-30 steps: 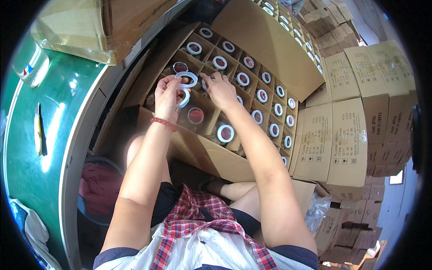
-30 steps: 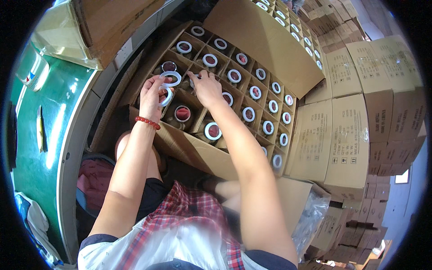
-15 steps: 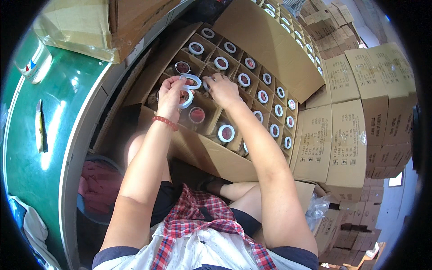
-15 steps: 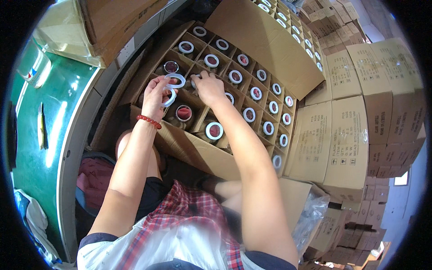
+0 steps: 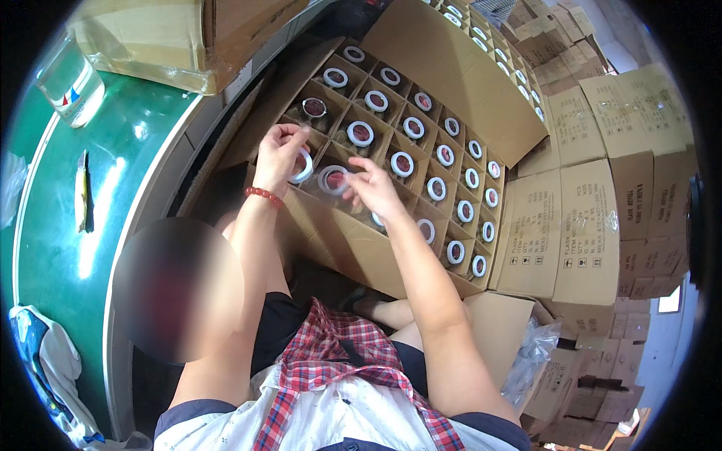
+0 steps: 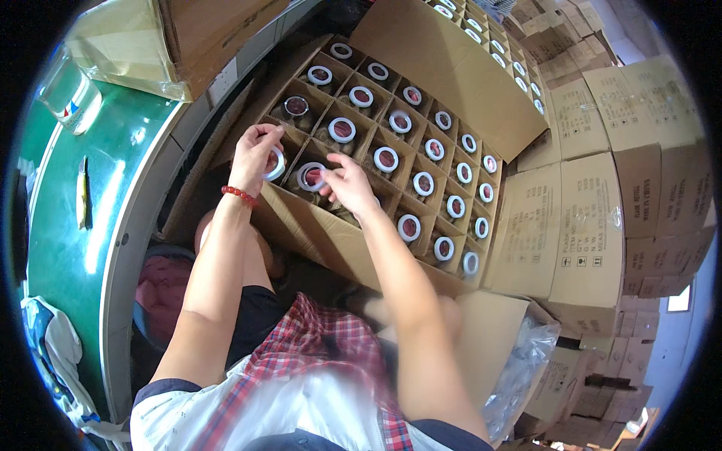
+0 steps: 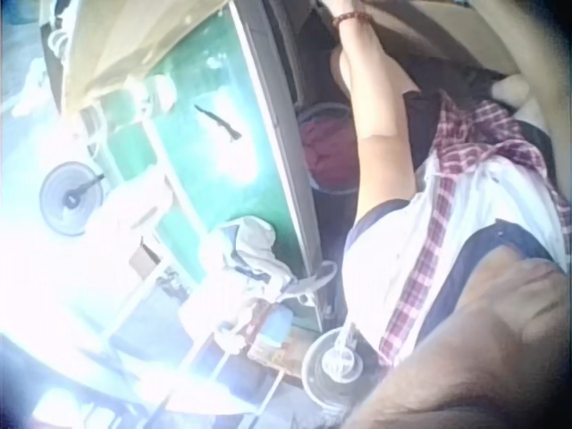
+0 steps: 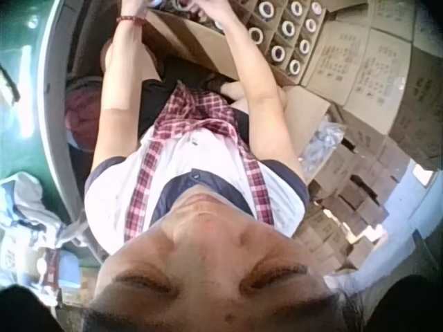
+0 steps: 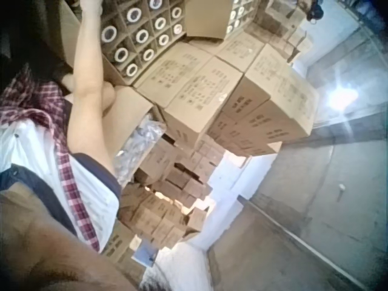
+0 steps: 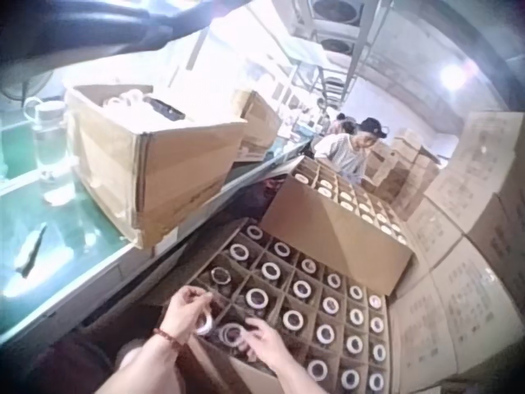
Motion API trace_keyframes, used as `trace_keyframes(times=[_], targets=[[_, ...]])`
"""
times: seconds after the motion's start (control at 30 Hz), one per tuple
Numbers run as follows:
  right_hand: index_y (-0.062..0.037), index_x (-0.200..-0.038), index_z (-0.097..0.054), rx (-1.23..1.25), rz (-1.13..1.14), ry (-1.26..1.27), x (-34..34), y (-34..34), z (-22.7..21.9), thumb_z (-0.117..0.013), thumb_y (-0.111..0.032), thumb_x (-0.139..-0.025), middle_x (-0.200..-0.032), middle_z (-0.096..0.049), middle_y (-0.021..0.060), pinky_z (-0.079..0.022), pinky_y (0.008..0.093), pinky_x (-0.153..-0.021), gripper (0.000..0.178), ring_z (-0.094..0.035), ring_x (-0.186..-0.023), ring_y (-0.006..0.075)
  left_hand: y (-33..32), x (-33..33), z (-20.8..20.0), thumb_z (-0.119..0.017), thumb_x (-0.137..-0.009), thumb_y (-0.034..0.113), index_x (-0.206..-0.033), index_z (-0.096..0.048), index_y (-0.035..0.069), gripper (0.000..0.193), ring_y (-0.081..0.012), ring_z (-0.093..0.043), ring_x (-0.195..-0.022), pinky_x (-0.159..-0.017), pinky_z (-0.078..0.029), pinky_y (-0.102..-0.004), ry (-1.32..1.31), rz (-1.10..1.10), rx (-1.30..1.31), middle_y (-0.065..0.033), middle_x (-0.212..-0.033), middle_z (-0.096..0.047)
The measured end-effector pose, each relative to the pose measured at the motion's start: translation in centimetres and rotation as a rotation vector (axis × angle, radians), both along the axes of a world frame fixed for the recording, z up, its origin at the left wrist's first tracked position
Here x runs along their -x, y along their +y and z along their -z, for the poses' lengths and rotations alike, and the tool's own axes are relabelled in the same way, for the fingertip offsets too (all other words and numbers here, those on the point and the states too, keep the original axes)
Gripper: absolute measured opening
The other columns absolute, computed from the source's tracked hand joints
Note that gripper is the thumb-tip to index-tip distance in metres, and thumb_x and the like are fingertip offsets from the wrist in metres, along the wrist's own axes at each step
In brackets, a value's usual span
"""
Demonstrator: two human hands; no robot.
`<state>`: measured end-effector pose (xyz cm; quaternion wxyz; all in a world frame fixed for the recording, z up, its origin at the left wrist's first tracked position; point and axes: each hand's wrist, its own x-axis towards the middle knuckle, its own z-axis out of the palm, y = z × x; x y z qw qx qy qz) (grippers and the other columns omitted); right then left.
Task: The person places white plastic rings onto the tops of small jars arranged in a cardboard box. Then, the person assembles a larger container by attaching a lid and handle, and finally places the assembled unit into a plastic bag.
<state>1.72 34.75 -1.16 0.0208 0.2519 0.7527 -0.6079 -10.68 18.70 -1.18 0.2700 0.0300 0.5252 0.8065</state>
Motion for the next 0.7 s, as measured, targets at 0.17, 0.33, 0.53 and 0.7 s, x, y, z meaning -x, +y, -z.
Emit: trace_keyframes(times=[0.17, 0.33, 0.53, 0.7], targets=[[-0.0073, -0.109, -0.058, -0.778, -0.070, 0.065, -0.9, -0.4, 0.9, -0.059, -0.019, -0.086, -0.079, -0.067, 0.0155, -0.052, 0.0421, -0.065, 0.026, -0.066, -0.071, 0.0333, -0.3, -1.4, 1.2, -0.069, -0.082, 0.018, -0.093, -0.063, 0.001, 0.021, -0.0124, -0.058, -0.055, -0.049, -0.044, -0.0266, 0.351, 0.314, 0.357, -0.0059, -0.066, -0.062], [-0.0098, -0.104, -0.062, -1.081, -0.102, 0.088, -0.1, -0.5, -0.1, -0.058, -0.020, -0.086, -0.090, -0.067, 0.0149, -0.052, 0.0454, -0.070, 0.021, -0.065, -0.079, 0.0361, 0.6, -3.2, 2.0, -0.069, -0.080, 0.031, -0.108, -0.066, 0.005, 0.038, -0.0232, -0.064, -0.061, -0.060, -0.050, -0.0340, 0.802, 0.362, 0.762, -0.0130, -0.066, -0.065], [-0.0088, -0.103, -0.062, -0.982, -0.062, 0.119, -0.9, -0.1, 0.4, -0.060, -0.020, -0.087, -0.095, -0.065, 0.0127, -0.052, 0.0433, -0.071, 0.020, -0.064, -0.084, 0.0337, 0.9, -4.1, 2.3, -0.066, -0.080, 0.030, -0.109, -0.066, 0.007, 0.037, -0.0302, -0.066, -0.073, -0.068, -0.051, -0.0398, 0.965, 0.274, 0.862, -0.0146, -0.073, -0.067], [-0.0051, -0.106, -0.061, -0.954, -0.138, 0.265, -2.6, 0.0, 2.0, -0.061, -0.017, -0.086, -0.100, -0.063, 0.0119, -0.052, 0.0404, -0.074, 0.024, -0.064, -0.086, 0.0323, 1.4, -3.6, 2.0, -0.065, -0.080, 0.028, -0.111, -0.065, 0.009, 0.037, -0.0322, -0.065, -0.082, -0.074, -0.051, -0.0419, 0.832, 0.375, 0.921, -0.0163, -0.085, -0.068]])
